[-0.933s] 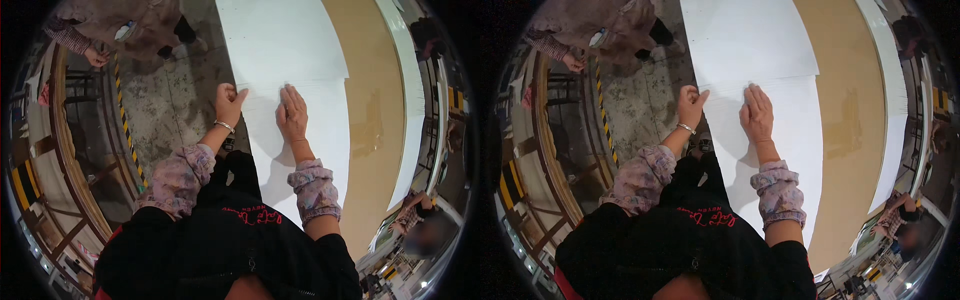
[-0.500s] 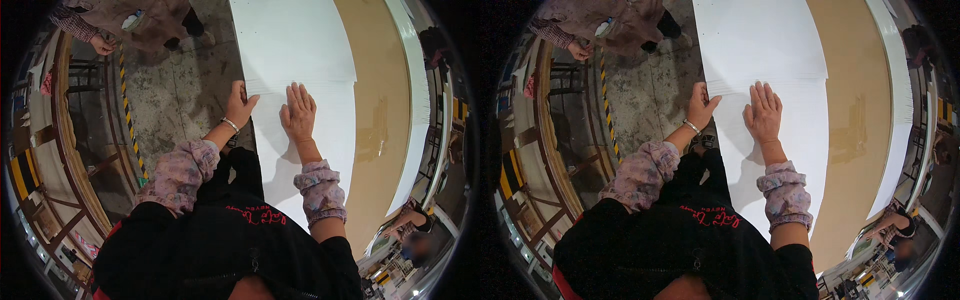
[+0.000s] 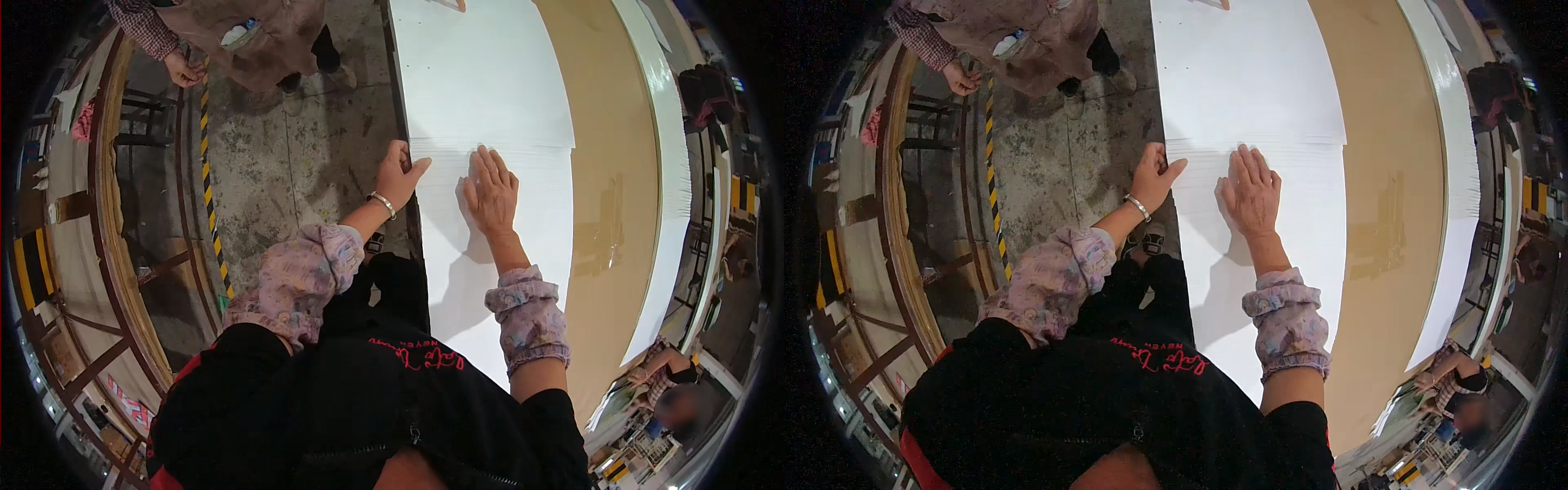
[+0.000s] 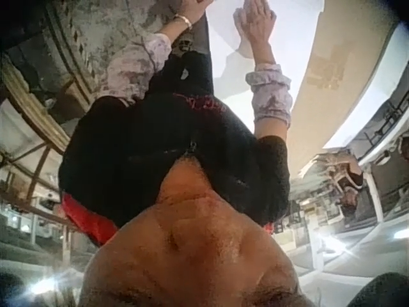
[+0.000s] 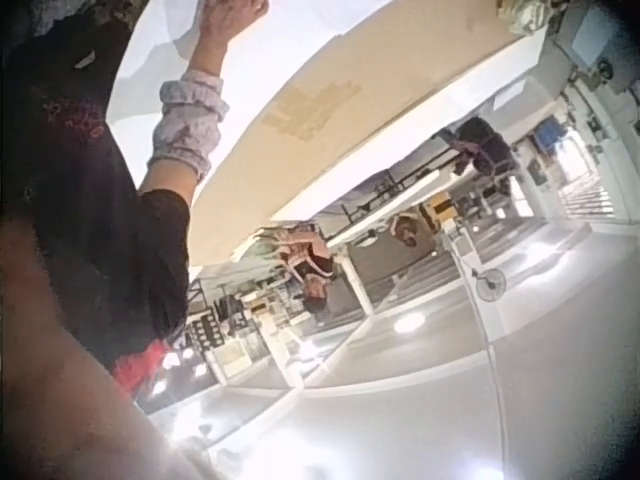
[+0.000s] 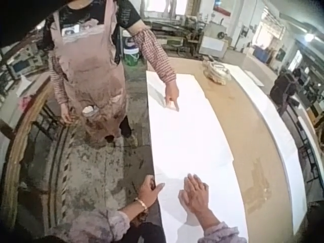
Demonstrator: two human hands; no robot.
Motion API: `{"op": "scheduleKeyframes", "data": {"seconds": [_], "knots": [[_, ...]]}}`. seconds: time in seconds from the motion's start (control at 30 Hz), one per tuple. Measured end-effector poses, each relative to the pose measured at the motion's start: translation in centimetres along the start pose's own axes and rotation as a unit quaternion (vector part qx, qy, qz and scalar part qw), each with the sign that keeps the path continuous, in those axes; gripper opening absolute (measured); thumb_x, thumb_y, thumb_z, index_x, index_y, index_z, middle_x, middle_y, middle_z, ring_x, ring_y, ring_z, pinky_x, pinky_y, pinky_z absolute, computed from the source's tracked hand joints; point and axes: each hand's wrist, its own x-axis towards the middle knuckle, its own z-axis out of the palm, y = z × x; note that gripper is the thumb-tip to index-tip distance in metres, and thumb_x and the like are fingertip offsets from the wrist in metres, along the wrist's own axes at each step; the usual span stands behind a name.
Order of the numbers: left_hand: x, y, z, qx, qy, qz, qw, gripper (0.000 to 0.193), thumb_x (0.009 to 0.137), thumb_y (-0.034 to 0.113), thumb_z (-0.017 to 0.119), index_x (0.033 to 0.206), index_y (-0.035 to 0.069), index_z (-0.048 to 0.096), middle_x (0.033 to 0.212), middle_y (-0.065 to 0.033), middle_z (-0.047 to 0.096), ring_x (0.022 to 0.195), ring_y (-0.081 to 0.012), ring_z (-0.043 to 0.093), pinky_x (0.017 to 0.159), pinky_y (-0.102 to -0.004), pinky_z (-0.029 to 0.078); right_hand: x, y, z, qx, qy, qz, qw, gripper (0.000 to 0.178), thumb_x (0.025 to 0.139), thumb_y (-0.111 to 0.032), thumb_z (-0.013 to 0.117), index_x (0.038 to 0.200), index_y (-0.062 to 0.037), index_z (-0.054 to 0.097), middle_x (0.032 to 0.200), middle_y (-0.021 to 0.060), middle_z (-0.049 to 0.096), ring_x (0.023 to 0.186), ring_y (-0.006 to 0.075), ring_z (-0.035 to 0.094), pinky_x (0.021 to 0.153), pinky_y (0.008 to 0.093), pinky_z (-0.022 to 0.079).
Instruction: Stacking and aligning large white paper sheets on a production table.
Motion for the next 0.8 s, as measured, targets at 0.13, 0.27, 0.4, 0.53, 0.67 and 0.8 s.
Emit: {"op": "scheduleKeyframes", "data": {"seconds": [0.13, 0.27, 0.4, 0.53, 0.67, 0.8], "knots": [[0.2, 0.6, 0.5, 0.047, 0.016, -0.016, 0.999, 0.034, 0.073, 0.016, 0.07, 0.09, 0.006, 0.042, 0.062, -0.0019, 0.044, 0.054, -0.0135, 0.043, 0.051, -0.0299, 0.039, 0.0, -0.7, 0.8, -0.04, 0.026, -0.022, 0.999, 0.049, 0.084, -0.027, 0.047, 0.129, -0.0079, 0.044, 0.137, 0.008, 0.041, 0.13, 0.0243, 0.032, 0.103, 0.0423, 0.023], [0.4, 0.4, 0.8, 0.024, 0.012, -0.02, 0.999, 0.032, 0.072, 0.015, 0.069, 0.088, 0.006, 0.043, 0.06, -0.0013, 0.043, 0.053, -0.013, 0.042, 0.05, -0.0299, 0.038, 0.0, -0.8, 1.2, -0.039, 0.042, -0.016, 0.998, 0.05, 0.084, -0.027, 0.047, 0.129, -0.0067, 0.044, 0.137, 0.0083, 0.04, 0.13, 0.0256, 0.031, 0.103, 0.0434, 0.021], [0.5, 0.0, 0.6, -0.012, 0.009, -0.027, 1.0, 0.031, 0.073, 0.015, 0.069, 0.087, 0.006, 0.043, 0.06, -0.0003, 0.042, 0.053, -0.012, 0.041, 0.05, -0.0296, 0.037, 0.4, -1.2, 1.1, -0.035, 0.028, -0.013, 0.999, 0.051, 0.084, -0.024, 0.045, 0.132, -0.0078, 0.041, 0.139, 0.0083, 0.038, 0.132, 0.0255, 0.028, 0.104, 0.0431, 0.018], [0.8, 0.3, 0.1, -0.017, -0.022, -0.036, 0.999, 0.028, 0.074, 0.015, 0.068, 0.083, 0.006, 0.043, 0.057, 0.0003, 0.041, 0.052, -0.0113, 0.04, 0.049, -0.0289, 0.036, 0.0, -0.9, 0.9, -0.037, 0.02, -0.006, 0.999, 0.052, 0.083, -0.024, 0.044, 0.133, -0.0083, 0.04, 0.14, 0.0077, 0.037, 0.132, 0.0253, 0.027, 0.104, 0.0431, 0.018], [1.2, 0.6, 0.2, 0.05, 0.003, -0.019, 0.999, 0.029, 0.074, 0.016, 0.068, 0.075, 0.005, 0.041, 0.055, -0.0014, 0.039, 0.051, -0.0119, 0.038, 0.048, -0.0295, 0.035, 0.1, -0.9, 0.9, -0.035, 0.01, 0.001, 0.999, 0.053, 0.083, -0.026, 0.044, 0.133, -0.009, 0.039, 0.14, 0.0068, 0.036, 0.132, 0.0249, 0.028, 0.104, 0.0431, 0.019], [1.1, 0.7, 0.4, 0.039, 0.006, -0.032, 0.999, 0.031, 0.074, 0.016, 0.067, 0.072, 0.005, 0.039, 0.055, -0.0024, 0.038, 0.051, -0.0121, 0.037, 0.048, -0.0297, 0.034, 0.4, -0.9, 1.0, -0.033, 0.021, -0.004, 0.999, 0.054, 0.082, -0.027, 0.046, 0.132, -0.0089, 0.04, 0.14, 0.0059, 0.036, 0.131, 0.0245, 0.028, 0.103, 0.0433, 0.02]]}}
